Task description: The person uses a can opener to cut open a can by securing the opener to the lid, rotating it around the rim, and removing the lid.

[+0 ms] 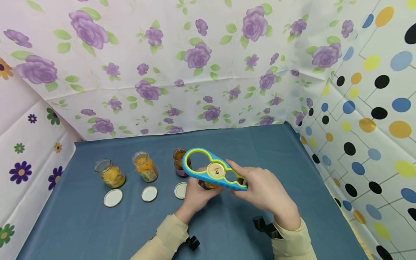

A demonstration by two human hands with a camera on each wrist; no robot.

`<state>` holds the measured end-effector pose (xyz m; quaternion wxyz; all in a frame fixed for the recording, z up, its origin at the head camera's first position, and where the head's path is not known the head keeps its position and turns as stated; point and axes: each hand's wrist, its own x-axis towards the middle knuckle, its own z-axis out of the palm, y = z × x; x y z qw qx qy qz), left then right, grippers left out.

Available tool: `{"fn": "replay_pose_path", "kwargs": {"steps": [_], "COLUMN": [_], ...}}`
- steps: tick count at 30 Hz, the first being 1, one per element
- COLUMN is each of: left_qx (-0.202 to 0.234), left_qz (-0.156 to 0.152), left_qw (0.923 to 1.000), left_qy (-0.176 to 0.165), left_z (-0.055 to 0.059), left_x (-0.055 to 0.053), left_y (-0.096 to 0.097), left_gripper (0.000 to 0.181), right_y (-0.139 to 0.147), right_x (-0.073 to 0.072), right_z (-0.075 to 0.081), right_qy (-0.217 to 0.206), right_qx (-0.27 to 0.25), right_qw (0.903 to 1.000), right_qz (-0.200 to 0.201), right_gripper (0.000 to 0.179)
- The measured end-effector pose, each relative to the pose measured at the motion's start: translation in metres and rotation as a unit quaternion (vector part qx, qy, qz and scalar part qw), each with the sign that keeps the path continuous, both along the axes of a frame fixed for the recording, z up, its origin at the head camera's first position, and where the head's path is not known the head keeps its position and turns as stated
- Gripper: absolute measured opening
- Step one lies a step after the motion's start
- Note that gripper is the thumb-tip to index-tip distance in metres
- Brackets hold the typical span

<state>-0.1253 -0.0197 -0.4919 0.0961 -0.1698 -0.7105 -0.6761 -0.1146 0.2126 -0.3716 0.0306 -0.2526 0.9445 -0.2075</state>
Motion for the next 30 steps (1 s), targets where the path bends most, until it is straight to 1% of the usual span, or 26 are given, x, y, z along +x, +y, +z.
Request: {"fn": "replay_pose_path", "kwargs": {"steps": [3, 7, 10, 14, 17, 20, 22, 24, 27, 30], "left_qx": [-0.003, -0.009, -0.008, -0.018, -0.022, -0.019, -0.023, -0.029, -0.035, -0.03], "left_qz": [-0.011, -0.048, -0.082, -0.126, -0.158, -0.186, -0.195, -0.197, -0.191, -0.179], "left_qw": [0.9998, 0.9988, 0.9966, 0.9919, 0.9873, 0.9824, 0.9805, 0.9798, 0.9805, 0.9823], "left_qy": [-0.013, -0.005, 0.0, -0.001, -0.004, -0.007, -0.01, -0.016, -0.029, -0.046], "left_z": [0.018, 0.019, 0.007, -0.013, -0.02, -0.022, -0.022, -0.021, -0.022, -0.022], "left_x": [0.007, 0.004, -0.004, -0.014, -0.017, -0.019, -0.019, -0.019, -0.019, -0.018], "left_y": [-0.003, -0.006, -0.006, -0.005, -0.007, -0.008, -0.008, -0.008, -0.008, -0.008], "left_gripper": [0.055, 0.05, 0.048, 0.05, 0.055, 0.061, 0.062, 0.062, 0.06, 0.06], "right_y": [0.004, 0.01, 0.014, 0.018, 0.021, 0.023, 0.024, 0.025, 0.027, 0.029], "right_x": [-0.001, -0.002, -0.003, -0.005, -0.005, -0.005, -0.005, -0.005, -0.005, -0.005], "right_z": [0.001, 0.003, 0.004, 0.004, 0.004, 0.004, 0.004, 0.004, 0.004, 0.004], "right_qy": [-0.006, -0.009, -0.012, -0.019, -0.023, -0.023, -0.022, -0.02, -0.02, -0.018], "right_qx": [-0.007, -0.01, -0.009, -0.005, -0.005, -0.007, -0.012, -0.017, -0.026, -0.033], "right_qw": [0.9999, 0.9996, 0.9993, 0.9989, 0.9986, 0.9984, 0.9982, 0.9981, 0.998, 0.9982], "right_qz": [0.01, 0.024, 0.033, 0.042, 0.047, 0.052, 0.055, 0.056, 0.054, 0.046], "right_gripper": [0.082, 0.081, 0.082, 0.083, 0.085, 0.086, 0.086, 0.086, 0.086, 0.085]}}
